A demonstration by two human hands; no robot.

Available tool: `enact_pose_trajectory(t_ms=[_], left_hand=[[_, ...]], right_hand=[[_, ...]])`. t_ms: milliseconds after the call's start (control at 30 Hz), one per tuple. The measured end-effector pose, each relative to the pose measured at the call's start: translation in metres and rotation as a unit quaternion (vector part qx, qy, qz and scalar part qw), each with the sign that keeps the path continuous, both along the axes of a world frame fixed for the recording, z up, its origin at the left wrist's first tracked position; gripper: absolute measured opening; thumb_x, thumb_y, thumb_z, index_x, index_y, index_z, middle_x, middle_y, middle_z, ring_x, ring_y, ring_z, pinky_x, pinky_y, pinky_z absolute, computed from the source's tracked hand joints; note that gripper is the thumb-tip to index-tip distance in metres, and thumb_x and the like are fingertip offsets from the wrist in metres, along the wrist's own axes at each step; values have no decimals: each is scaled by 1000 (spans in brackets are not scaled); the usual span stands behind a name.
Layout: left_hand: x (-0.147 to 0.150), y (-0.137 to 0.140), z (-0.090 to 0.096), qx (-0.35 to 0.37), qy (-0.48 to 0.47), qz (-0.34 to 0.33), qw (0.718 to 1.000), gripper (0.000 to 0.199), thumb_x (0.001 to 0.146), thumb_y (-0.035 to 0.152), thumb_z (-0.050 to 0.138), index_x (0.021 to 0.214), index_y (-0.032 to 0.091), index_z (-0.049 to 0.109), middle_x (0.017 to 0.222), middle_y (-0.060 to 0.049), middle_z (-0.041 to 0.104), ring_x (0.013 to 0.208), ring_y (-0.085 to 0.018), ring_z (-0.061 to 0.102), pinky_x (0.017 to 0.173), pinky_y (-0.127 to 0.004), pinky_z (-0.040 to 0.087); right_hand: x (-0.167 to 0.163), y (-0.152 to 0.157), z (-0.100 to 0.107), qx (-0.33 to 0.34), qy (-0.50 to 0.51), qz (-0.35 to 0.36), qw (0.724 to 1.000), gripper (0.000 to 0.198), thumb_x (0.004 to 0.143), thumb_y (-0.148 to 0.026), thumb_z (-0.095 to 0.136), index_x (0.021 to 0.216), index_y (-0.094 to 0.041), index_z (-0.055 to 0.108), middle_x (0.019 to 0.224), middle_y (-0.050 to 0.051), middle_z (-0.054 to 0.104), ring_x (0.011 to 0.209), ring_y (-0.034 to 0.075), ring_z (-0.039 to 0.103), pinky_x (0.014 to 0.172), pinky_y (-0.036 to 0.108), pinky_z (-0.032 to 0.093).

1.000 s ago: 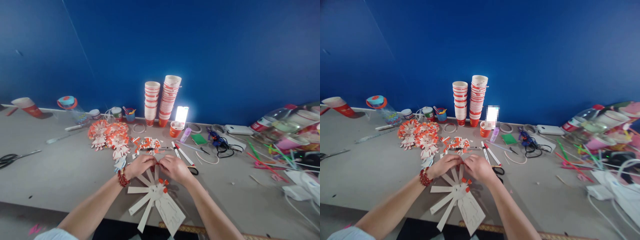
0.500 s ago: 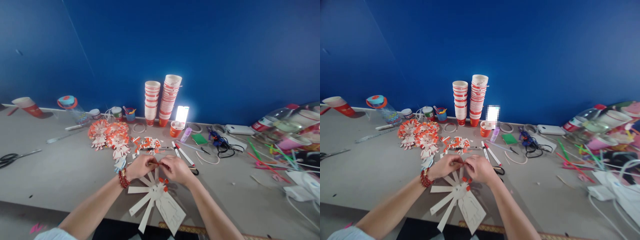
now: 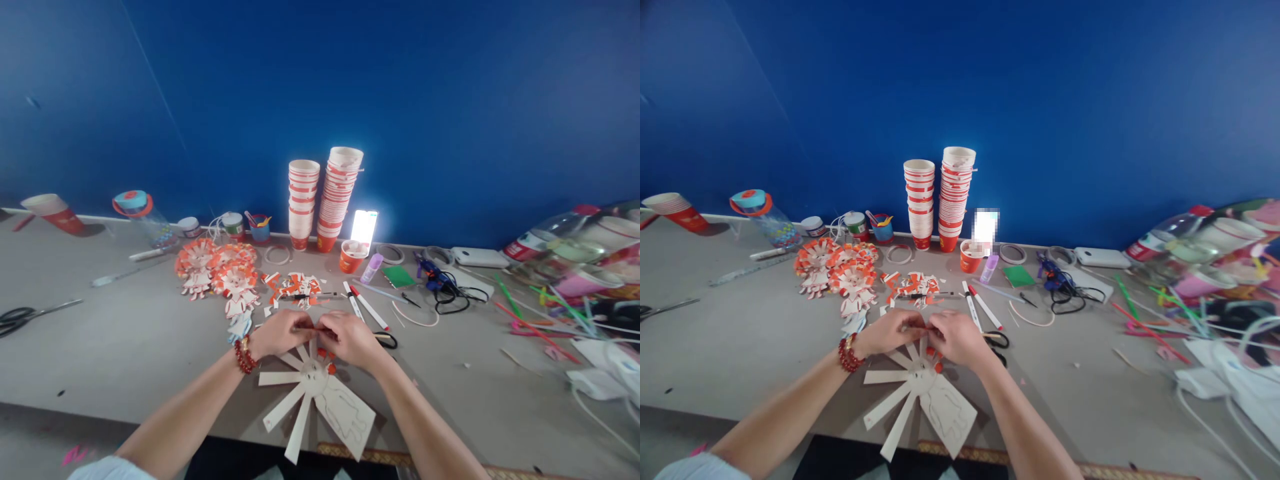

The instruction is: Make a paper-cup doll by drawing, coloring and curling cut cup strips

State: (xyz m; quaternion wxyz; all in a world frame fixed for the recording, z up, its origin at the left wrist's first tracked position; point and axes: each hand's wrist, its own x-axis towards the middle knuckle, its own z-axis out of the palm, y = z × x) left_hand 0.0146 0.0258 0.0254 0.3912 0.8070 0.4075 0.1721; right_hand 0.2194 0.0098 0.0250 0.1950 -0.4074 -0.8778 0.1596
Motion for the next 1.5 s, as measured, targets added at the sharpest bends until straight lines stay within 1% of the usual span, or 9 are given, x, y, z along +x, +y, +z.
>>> enact_pose_trajectory(t_ms=[100, 233, 400, 533, 667, 800, 933, 1167, 1500], left_hand=[[0, 0, -1, 13, -1, 6, 1000, 26, 90, 38, 52, 81, 16, 64, 68, 1, 60, 63, -12, 51, 57, -21, 36], [1, -1, -1, 11, -5, 14, 1000, 20, 87, 35, 57, 80, 17, 63, 73, 0, 64, 68, -13, 56, 61, -21, 39], [2, -3, 1, 17, 8, 23, 1000, 21, 85, 37, 59, 79, 17, 63, 74, -1, 66, 67, -14, 58, 62, -22, 40], [4, -4, 3, 21, 22, 37, 999, 16, 83, 33, 61, 79, 17, 63, 76, -1, 68, 69, -15, 60, 63, -22, 41], [4, -4, 5, 24, 23, 32, 999, 13, 82, 31, 62, 80, 18, 63, 77, -1, 69, 71, -15, 61, 63, -22, 42], [0, -1, 6, 18, 19, -5, 1000, 21, 84, 38, 61, 83, 18, 65, 78, -1, 68, 71, -15, 61, 63, -22, 41], [-4, 1, 4, 37, 44, -13, 998, 28, 90, 37, 52, 78, 17, 67, 67, 0, 63, 61, -13, 54, 56, -22, 35], [-3, 0, 5, 19, 35, -1, 999, 19, 85, 30, 58, 76, 17, 67, 69, 0, 66, 64, -13, 57, 59, -22, 37], [0, -2, 4, 35, 48, -2, 998, 9, 79, 26, 63, 77, 18, 66, 74, -1, 69, 69, -15, 61, 64, -22, 38]], right_hand=[[0, 0, 0, -5, 7, 6, 1000, 13, 83, -13, 56, 72, -19, 53, 69, 2, 60, 69, 16, 54, 61, 24, 34], [1, 0, 2, -30, 16, 9, 999, 10, 85, -14, 56, 76, -19, 54, 74, 2, 64, 71, 16, 56, 61, 23, 34], [2, -1, 3, -39, -11, 3, 999, 8, 84, -16, 56, 78, -20, 55, 69, 0, 61, 67, 15, 54, 60, 24, 32], [2, 0, -1, -53, -17, 9, 998, 13, 90, -18, 52, 77, -19, 56, 73, 2, 65, 71, 16, 57, 62, 24, 33], [3, 2, -4, -58, -27, 10, 998, 13, 92, -20, 51, 81, -19, 57, 75, 2, 66, 72, 16, 58, 63, 24, 34], [3, 2, -3, -69, -36, 20, 997, 13, 94, -21, 49, 86, -19, 58, 80, 3, 67, 76, 17, 60, 66, 24, 36], [4, 3, -3, -82, -27, 27, 996, 15, 96, -24, 47, 86, -20, 58, 82, 3, 67, 76, 17, 60, 67, 24, 38], [5, 2, -5, -105, -1, 27, 994, 11, 94, -24, 51, 89, -21, 60, 83, 2, 68, 76, 16, 60, 66, 23, 39], [4, 0, -5, -129, -16, 24, 991, 12, 90, -21, 52, 92, -23, 64, 87, 1, 70, 81, 16, 63, 67, 23, 39]])
